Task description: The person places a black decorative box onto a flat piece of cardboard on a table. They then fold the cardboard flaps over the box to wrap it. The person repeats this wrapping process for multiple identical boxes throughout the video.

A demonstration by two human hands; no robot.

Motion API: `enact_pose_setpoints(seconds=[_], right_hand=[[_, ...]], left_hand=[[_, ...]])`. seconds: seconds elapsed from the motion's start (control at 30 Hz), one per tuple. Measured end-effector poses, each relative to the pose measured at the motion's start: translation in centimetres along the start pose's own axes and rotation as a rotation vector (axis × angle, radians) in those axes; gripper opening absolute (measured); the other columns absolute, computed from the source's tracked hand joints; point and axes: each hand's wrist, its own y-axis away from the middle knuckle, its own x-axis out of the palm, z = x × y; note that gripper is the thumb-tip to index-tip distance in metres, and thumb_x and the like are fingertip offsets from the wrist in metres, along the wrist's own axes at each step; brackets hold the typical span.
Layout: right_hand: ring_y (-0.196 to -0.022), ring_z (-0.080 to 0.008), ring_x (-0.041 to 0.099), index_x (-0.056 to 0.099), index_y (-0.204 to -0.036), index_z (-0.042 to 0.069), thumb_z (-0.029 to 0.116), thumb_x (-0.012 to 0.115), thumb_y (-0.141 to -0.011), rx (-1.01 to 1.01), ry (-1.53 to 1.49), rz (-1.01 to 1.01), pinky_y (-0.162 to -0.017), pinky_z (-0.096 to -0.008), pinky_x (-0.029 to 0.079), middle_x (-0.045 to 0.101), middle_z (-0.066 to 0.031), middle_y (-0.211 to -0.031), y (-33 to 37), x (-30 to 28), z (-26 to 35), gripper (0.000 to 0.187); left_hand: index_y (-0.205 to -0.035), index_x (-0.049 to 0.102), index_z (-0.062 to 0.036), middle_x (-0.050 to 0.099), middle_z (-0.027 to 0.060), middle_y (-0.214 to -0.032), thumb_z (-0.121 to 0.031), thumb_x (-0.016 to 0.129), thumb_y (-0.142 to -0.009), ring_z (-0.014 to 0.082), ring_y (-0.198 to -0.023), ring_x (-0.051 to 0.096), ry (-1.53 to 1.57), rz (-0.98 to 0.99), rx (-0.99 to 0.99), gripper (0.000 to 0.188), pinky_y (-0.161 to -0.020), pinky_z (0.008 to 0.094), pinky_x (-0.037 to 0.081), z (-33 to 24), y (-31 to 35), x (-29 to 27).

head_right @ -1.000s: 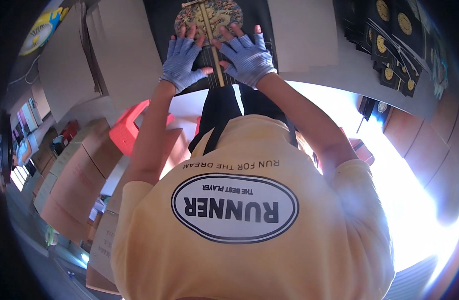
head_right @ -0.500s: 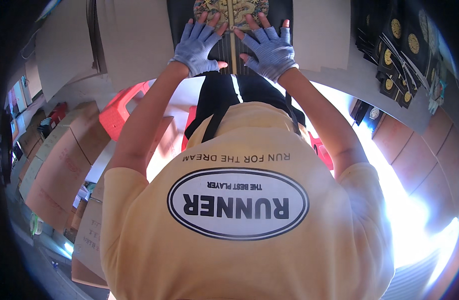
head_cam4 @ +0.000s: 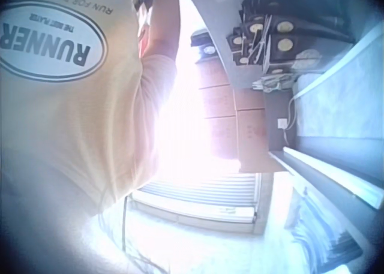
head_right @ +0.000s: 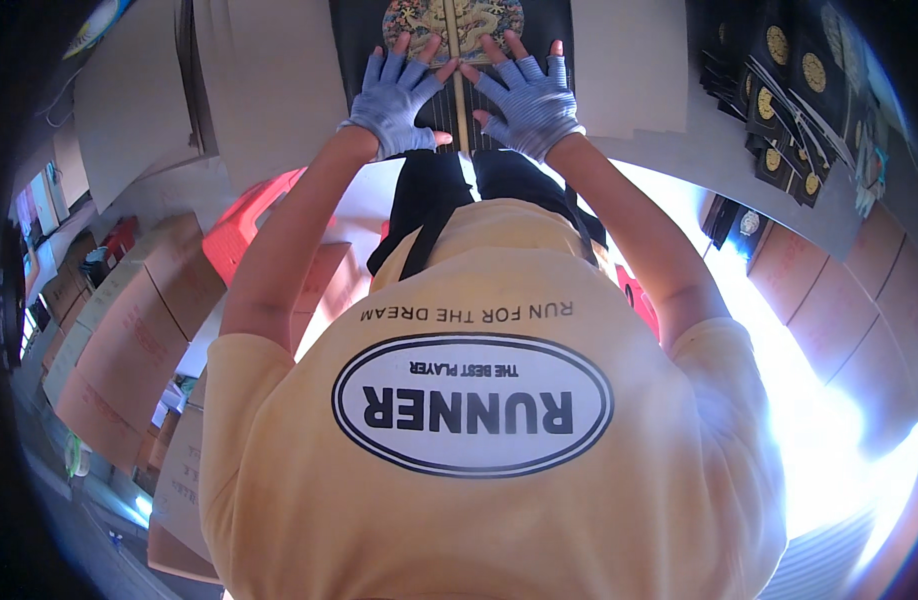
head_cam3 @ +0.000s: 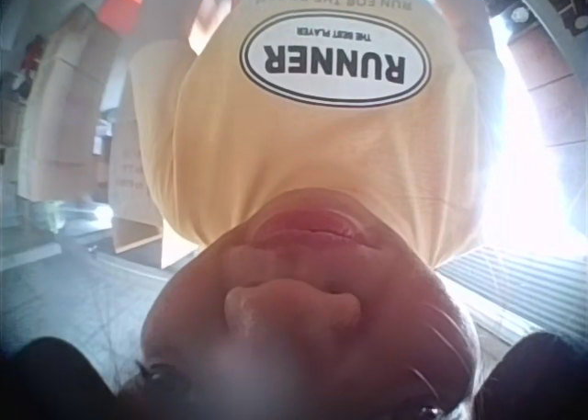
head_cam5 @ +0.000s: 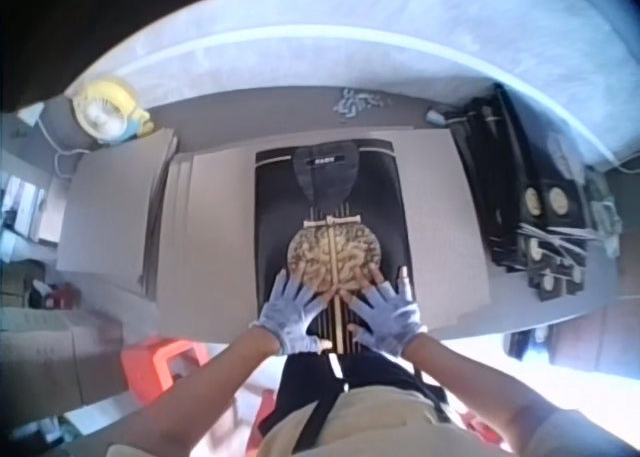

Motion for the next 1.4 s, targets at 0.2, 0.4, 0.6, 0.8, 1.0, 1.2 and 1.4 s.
enact_pose_setpoints(seconds=[0.2,0.4,0.6,0.8,1.0,1.2,1.4], right_hand=[[-0.144,-0.026,0.021,0.046,-0.14,0.032,0.053,0.057,-0.084,-0.006,-0.02,0.0,-0.108,-0.0693,0.009,0.029,-0.0033,-0.153,0.0,-0.2,0.1,0.06],[-0.144,-0.0272,0.02,0.044,-0.141,0.031,0.053,0.057,-0.084,-0.018,-0.024,0.024,-0.108,-0.0704,0.01,0.028,-0.0046,-0.154,-0.1,-0.7,0.1,0.063],[-0.146,-0.0288,0.014,0.041,-0.143,0.029,0.053,0.055,-0.086,-0.022,-0.009,0.116,-0.106,-0.0724,0.009,0.023,-0.0067,-0.156,-0.6,-1.6,-0.1,0.063],[-0.146,-0.029,0.012,0.036,-0.145,0.032,0.056,0.047,-0.091,-0.128,-0.082,0.096,-0.108,-0.0713,0.008,0.018,-0.0049,-0.158,-2.1,-0.4,-2.6,0.061],[-0.147,-0.031,0.009,0.026,-0.149,0.032,0.047,0.035,-0.098,0.152,0.328,0.055,-0.112,-0.0644,0.011,0.014,-0.0038,-0.159,-14.9,-2.1,-12.3,0.054],[-0.122,-0.0291,0.05,0.06,-0.113,0.017,0.036,0.048,-0.09,0.289,0.18,0.203,-0.095,-0.0431,0.044,0.055,-0.0115,-0.13,-29.5,-6.4,-18.1,0.032],[-0.123,-0.0238,0.05,0.06,-0.117,0.017,0.036,0.052,-0.088,-0.004,0.161,-0.092,-0.098,-0.0453,0.042,0.057,-0.0094,-0.128,-28.2,-1.4,-20.0,0.036]], left_hand=[[-0.151,0.023,-0.029,0.006,0.0042,-0.16,-0.071,0.066,-0.065,0.0357,-0.146,-0.001,-0.022,0.068,-0.033,0.105,-0.115,0.0588,0.006,-0.5,0.0,-0.8],[-0.151,0.022,-0.0292,0.003,0.0039,-0.16,-0.073,0.064,-0.065,0.0345,-0.146,-0.004,-0.037,0.147,-0.071,0.106,-0.115,0.0589,0.004,-0.8,-0.1,-1.2],[-0.151,0.022,-0.0283,0.004,0.0044,-0.16,-0.071,0.067,-0.064,0.035,-0.146,-0.004,-0.02,0.134,-0.064,0.107,-0.115,0.0588,0.004,-0.6,-0.5,-1.5],[-0.151,0.023,-0.0283,0.005,0.005,-0.16,-0.065,0.072,-0.063,0.0365,-0.146,-0.001,0.063,0.138,-0.077,0.107,-0.114,0.0597,0.008,-0.5,-0.5,-2.1],[-0.15,0.024,-0.0321,0.007,0.0043,-0.16,-0.062,0.076,-0.061,0.0369,-0.146,0.0,0.137,0.155,-0.072,0.108,-0.114,0.0608,0.01,-0.8,-0.7,-2.0],[-0.149,0.026,-0.0344,0.009,0.0034,-0.16,-0.065,0.075,-0.059,0.0375,-0.146,0.002,0.212,0.143,-0.086,0.107,-0.113,0.0629,0.012,-0.7,-0.4,-1.3],[-0.15,0.026,-0.034,0.01,0.0028,-0.16,-0.067,0.07,-0.061,0.0365,-0.146,0.004,0.163,0.121,-0.081,0.105,-0.114,0.0609,0.008,-0.6,-0.8,-1.6]])
